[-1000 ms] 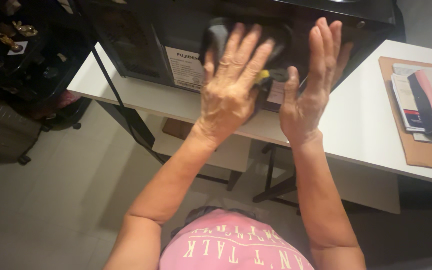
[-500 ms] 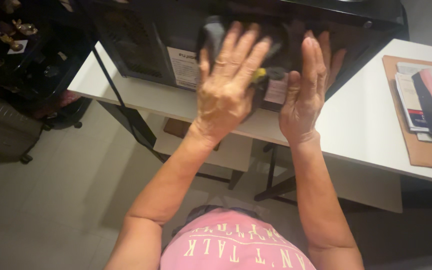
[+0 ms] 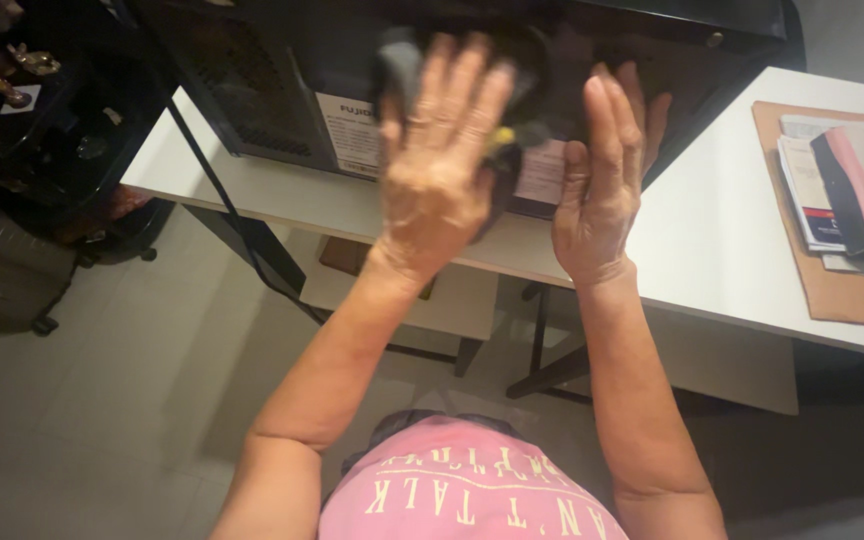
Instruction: The person wipes the back and side surfaces of a black microwave oven with a dark cloth. They rotate the appliance to reach different areas and continue wiping until the end of the clip.
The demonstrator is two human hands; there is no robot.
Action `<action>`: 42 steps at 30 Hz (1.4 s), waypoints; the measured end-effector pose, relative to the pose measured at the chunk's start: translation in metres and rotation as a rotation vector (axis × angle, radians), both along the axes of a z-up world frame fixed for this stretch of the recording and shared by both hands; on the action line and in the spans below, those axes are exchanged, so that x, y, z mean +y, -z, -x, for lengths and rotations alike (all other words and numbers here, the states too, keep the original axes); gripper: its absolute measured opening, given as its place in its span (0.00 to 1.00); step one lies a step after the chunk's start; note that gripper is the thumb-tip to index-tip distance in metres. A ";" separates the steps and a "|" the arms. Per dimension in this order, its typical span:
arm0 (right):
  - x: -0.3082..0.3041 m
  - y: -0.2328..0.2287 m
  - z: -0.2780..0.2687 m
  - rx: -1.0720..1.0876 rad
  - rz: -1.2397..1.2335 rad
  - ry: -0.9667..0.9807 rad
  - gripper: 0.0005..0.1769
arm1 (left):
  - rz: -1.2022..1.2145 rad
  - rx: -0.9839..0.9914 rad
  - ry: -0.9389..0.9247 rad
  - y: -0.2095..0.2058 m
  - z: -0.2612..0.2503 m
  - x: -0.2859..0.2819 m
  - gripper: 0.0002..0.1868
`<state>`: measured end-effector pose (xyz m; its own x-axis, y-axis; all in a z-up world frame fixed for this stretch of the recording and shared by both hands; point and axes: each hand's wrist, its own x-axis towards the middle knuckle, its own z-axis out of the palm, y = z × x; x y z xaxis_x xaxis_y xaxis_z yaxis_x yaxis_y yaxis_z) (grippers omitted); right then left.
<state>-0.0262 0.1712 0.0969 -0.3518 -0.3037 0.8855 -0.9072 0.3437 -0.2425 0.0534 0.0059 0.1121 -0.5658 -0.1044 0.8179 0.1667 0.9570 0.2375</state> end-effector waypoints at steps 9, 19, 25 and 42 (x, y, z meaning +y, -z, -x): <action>-0.001 -0.001 -0.003 -0.029 0.012 -0.014 0.28 | -0.034 0.034 0.020 -0.001 0.007 0.005 0.37; -0.002 -0.003 -0.005 -0.002 -0.008 0.014 0.25 | -0.014 0.055 -0.074 -0.005 0.003 -0.014 0.35; -0.002 -0.004 -0.006 -0.030 -0.005 0.005 0.27 | -0.098 0.079 -0.193 -0.003 0.004 -0.025 0.31; -0.003 -0.002 -0.004 -0.037 0.002 0.009 0.29 | 0.072 0.039 0.001 -0.006 -0.003 0.000 0.31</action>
<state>-0.0221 0.1677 0.0987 -0.3866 -0.2986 0.8726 -0.8947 0.3509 -0.2764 0.0561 0.0063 0.1180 -0.5338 -0.0441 0.8445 0.1758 0.9710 0.1618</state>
